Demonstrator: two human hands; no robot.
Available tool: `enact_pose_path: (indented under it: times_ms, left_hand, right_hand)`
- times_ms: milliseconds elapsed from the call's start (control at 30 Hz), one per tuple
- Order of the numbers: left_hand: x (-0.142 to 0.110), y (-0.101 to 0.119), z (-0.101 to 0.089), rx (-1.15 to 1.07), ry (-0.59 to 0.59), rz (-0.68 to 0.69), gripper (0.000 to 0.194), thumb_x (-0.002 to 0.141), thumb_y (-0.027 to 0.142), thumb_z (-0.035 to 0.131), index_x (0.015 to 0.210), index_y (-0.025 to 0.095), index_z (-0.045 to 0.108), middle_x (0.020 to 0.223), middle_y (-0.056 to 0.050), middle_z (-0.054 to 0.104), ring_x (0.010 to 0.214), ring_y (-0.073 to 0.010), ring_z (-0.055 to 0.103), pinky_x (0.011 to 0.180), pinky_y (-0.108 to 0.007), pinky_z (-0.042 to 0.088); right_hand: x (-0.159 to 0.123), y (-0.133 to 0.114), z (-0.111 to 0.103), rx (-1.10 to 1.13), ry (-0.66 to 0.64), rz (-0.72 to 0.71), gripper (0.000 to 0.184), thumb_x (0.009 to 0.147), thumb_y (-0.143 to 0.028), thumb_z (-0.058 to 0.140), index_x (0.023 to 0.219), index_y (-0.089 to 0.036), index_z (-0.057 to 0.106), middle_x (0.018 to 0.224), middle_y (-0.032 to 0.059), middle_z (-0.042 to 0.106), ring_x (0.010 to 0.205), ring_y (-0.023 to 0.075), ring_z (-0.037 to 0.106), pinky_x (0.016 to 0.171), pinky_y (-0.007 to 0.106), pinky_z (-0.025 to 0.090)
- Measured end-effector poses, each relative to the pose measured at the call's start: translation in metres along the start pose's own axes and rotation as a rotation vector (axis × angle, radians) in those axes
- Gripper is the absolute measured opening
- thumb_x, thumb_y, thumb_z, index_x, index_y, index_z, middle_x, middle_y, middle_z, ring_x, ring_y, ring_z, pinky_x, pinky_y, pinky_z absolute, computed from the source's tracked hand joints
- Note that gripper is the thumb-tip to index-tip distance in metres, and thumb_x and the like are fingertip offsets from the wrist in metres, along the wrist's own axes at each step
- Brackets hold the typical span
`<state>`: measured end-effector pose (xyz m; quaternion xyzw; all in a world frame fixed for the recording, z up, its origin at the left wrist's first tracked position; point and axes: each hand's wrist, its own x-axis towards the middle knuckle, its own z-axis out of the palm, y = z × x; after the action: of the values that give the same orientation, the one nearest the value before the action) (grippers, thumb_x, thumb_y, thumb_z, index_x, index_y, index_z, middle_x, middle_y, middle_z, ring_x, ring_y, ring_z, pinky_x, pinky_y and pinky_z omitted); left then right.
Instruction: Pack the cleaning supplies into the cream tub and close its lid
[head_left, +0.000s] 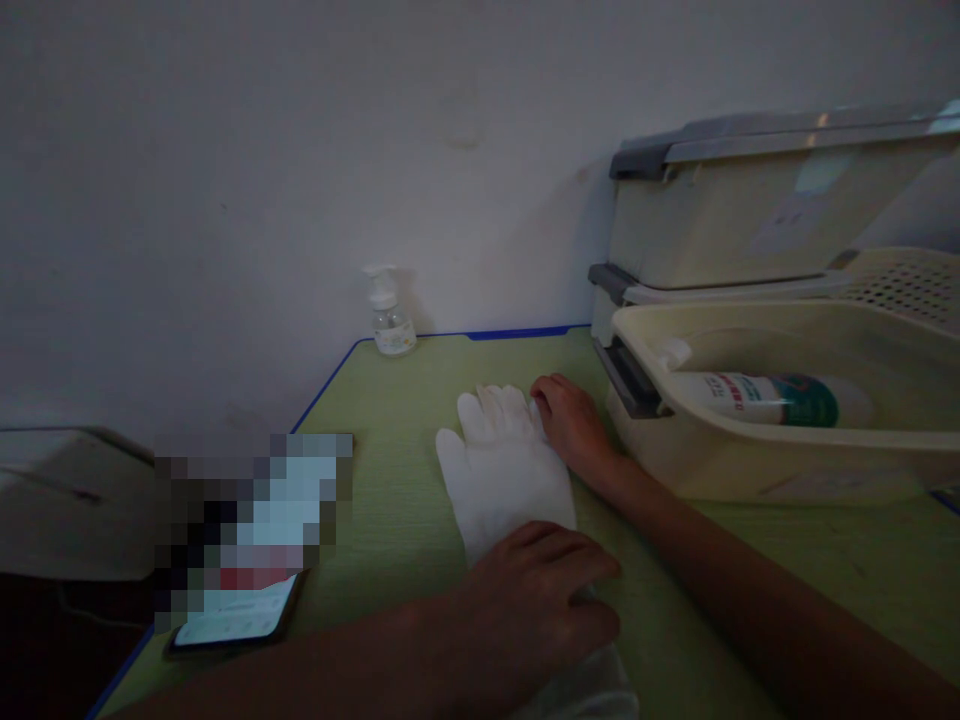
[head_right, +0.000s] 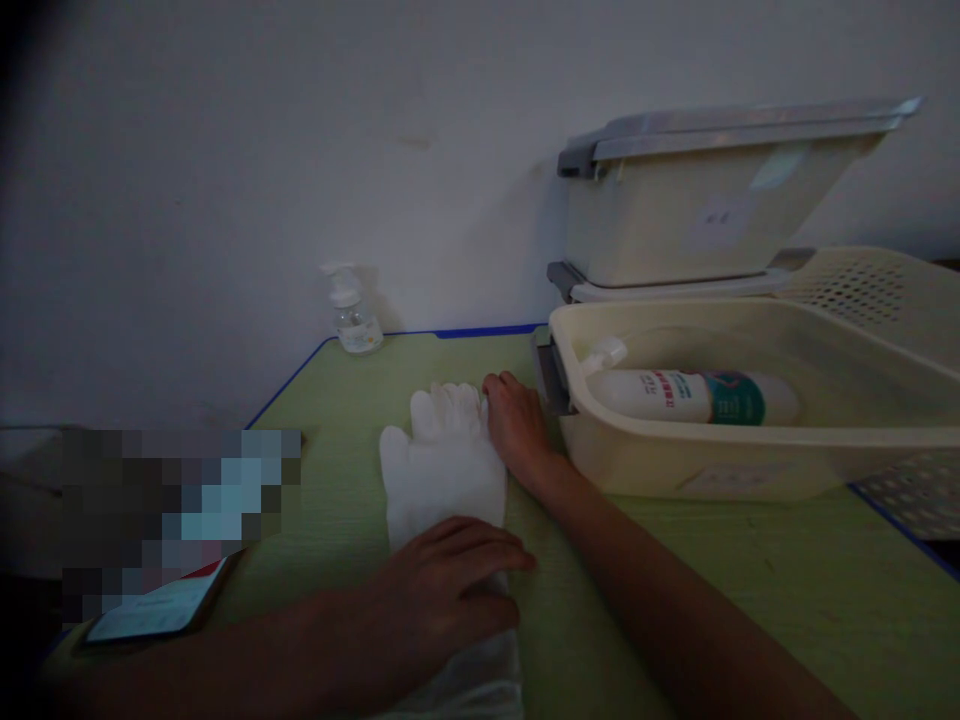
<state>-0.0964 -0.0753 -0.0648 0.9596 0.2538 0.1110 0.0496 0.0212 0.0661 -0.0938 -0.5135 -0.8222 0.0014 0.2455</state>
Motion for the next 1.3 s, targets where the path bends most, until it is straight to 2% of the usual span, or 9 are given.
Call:
enact_pose_path:
  times_ms: [233, 567, 767, 833, 900, 1000, 1100, 1200, 1300]
  left_hand:
    - [0.000, 0.002, 0.003, 0.019, 0.007, 0.017, 0.017, 0.090, 0.022, 0.045, 0.085, 0.016, 0.061, 0.112, -0.005, 0.058, 0.099, -0.0183, 0.053, 0.084, -0.029, 0.042]
    - [-0.002, 0.000, 0.013, 0.028, 0.094, 0.075, 0.017, 0.088, 0.017, 0.046, 0.075, 0.016, 0.056, 0.097, -0.002, 0.061, 0.084, -0.0152, 0.056, 0.077, -0.028, 0.045]
    - [-0.003, 0.007, 0.006, -0.115, 0.165, -0.040, 0.009, 0.083, 0.016, 0.051, 0.081, 0.013, 0.059, 0.102, -0.006, 0.059, 0.090, -0.0157, 0.055, 0.082, -0.026, 0.045]
    - [-0.002, 0.011, 0.003, -0.170, 0.103, -0.083, 0.008, 0.082, 0.020, 0.055, 0.079, 0.013, 0.059, 0.094, -0.005, 0.060, 0.084, -0.0140, 0.056, 0.075, -0.022, 0.046]
    - [0.000, 0.014, 0.002, -0.197, -0.015, -0.097, 0.014, 0.080, 0.027, 0.059, 0.076, 0.013, 0.059, 0.084, -0.003, 0.060, 0.077, -0.0124, 0.057, 0.068, -0.020, 0.046]
    - [0.002, 0.017, 0.004, -0.183, -0.130, -0.075, 0.024, 0.080, 0.039, 0.059, 0.078, 0.015, 0.059, 0.081, -0.001, 0.061, 0.075, -0.0130, 0.058, 0.067, -0.021, 0.047]
    - [0.002, 0.017, 0.005, -0.123, -0.157, -0.025, 0.022, 0.082, 0.038, 0.058, 0.079, 0.015, 0.057, 0.080, 0.000, 0.062, 0.072, -0.0133, 0.059, 0.068, -0.024, 0.047]
    - [0.000, 0.018, 0.001, -0.072, -0.126, 0.017, 0.015, 0.086, 0.029, 0.054, 0.079, 0.015, 0.056, 0.081, 0.000, 0.062, 0.073, -0.0125, 0.059, 0.069, -0.022, 0.046]
    - [-0.003, 0.020, -0.002, -0.046, -0.108, 0.067, 0.017, 0.090, 0.027, 0.048, 0.081, 0.015, 0.055, 0.082, -0.001, 0.062, 0.074, -0.0120, 0.058, 0.072, -0.022, 0.045]
  right_hand:
    - [-0.001, 0.001, 0.001, 0.009, 0.011, 0.001, 0.022, 0.082, -0.004, 0.037, 0.082, -0.014, 0.056, 0.084, 0.0084, 0.060, 0.076, 0.0173, 0.054, 0.067, 0.026, 0.037]
    - [0.000, -0.001, -0.001, 0.010, 0.000, 0.029, 0.021, 0.080, -0.003, 0.039, 0.081, -0.014, 0.056, 0.084, 0.0087, 0.060, 0.077, 0.0178, 0.054, 0.067, 0.027, 0.037]
    - [0.000, -0.001, -0.001, 0.012, -0.005, 0.030, 0.022, 0.079, -0.002, 0.038, 0.081, -0.014, 0.056, 0.084, 0.0083, 0.060, 0.077, 0.0174, 0.054, 0.066, 0.026, 0.037]
    - [0.000, -0.001, -0.002, 0.015, -0.007, 0.027, 0.022, 0.079, -0.002, 0.038, 0.081, -0.014, 0.056, 0.084, 0.0080, 0.059, 0.076, 0.0171, 0.053, 0.066, 0.026, 0.037]
    - [-0.001, -0.001, -0.002, 0.016, -0.008, 0.025, 0.022, 0.079, -0.002, 0.038, 0.081, -0.015, 0.056, 0.083, 0.0080, 0.059, 0.075, 0.0168, 0.053, 0.065, 0.026, 0.037]
    - [-0.001, -0.001, -0.002, 0.017, -0.011, 0.020, 0.022, 0.079, -0.002, 0.038, 0.080, -0.015, 0.056, 0.083, 0.0082, 0.059, 0.075, 0.0169, 0.053, 0.065, 0.026, 0.037]
    - [-0.002, -0.001, -0.002, 0.014, -0.015, 0.022, 0.022, 0.079, -0.002, 0.038, 0.080, -0.014, 0.056, 0.084, 0.0090, 0.060, 0.076, 0.0173, 0.053, 0.065, 0.026, 0.037]
    - [-0.002, 0.000, -0.002, 0.007, -0.019, 0.029, 0.023, 0.078, -0.001, 0.037, 0.081, -0.013, 0.056, 0.084, 0.0093, 0.060, 0.077, 0.0174, 0.053, 0.066, 0.026, 0.037]
    - [-0.002, 0.000, -0.001, -0.005, -0.017, 0.031, 0.027, 0.078, 0.001, 0.034, 0.085, -0.013, 0.056, 0.086, 0.0091, 0.060, 0.078, 0.0172, 0.053, 0.066, 0.026, 0.037]
